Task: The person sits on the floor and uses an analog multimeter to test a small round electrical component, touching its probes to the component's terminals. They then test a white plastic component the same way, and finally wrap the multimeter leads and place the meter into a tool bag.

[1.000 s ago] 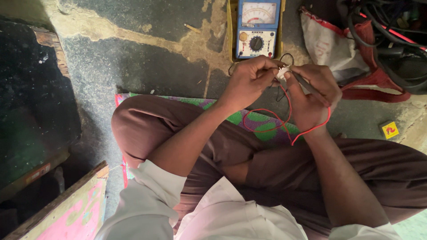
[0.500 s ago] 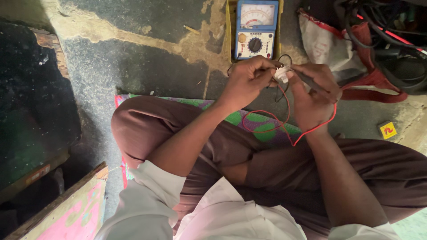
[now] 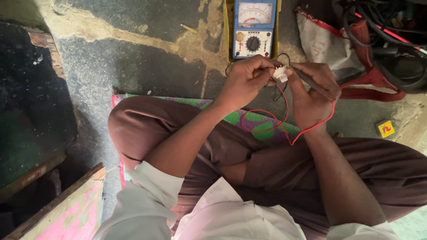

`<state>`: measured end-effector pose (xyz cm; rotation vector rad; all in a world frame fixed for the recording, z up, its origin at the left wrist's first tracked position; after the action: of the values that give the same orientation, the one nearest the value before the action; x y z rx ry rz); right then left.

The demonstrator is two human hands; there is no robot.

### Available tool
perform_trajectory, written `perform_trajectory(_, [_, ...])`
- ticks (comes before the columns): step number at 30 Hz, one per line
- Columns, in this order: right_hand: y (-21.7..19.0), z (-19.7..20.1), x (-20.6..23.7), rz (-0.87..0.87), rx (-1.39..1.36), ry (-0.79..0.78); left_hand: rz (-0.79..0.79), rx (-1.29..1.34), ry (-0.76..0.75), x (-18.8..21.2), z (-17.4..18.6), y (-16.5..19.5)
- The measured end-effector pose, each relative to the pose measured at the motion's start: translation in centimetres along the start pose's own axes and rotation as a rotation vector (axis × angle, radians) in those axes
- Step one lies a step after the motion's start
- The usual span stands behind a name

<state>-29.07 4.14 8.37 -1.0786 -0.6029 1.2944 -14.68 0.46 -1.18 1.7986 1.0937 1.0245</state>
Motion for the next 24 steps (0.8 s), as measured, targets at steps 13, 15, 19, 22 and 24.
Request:
perform_trajectory(13, [1.0, 0.2, 0.2, -0.084, -0.011, 0.044, -0.059, -0.042, 0.011, 0.0, 0.1, 0.4])
perform_trajectory(15, [0.8, 0.1, 0.2, -0.039, 0.061, 0.02, -0.047, -0.053, 0.013, 0.1, 0.1, 0.3])
perform_trajectory(19, [1.1, -0.3, 0.2, -0.069, -0.096, 0.009, -0.055, -0.033, 0.007, 0.0, 0.1, 0.4])
perform_trajectory(22, [1.6, 0.0, 0.2, -0.142, -0.07, 0.013, -0.058, -0.037, 0.0, 0.0, 0.2, 0.4])
perform_trajectory(24, [1.2, 0.6, 0.1, -0.112, 0.008, 0.03, -0.074, -0.025, -0.005, 0.0, 0.1, 0.5])
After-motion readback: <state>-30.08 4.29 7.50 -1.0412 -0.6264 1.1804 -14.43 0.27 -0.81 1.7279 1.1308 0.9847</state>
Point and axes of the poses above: each hand's wrist, its own x-axis away from the middle knuckle, its own z-axis out of the back of the hand, y = z × x, the point moved 9 cm from there along -x, towards the middle knuckle, and after that the axes turned 6 degrees about y, right-handed, at the moved point
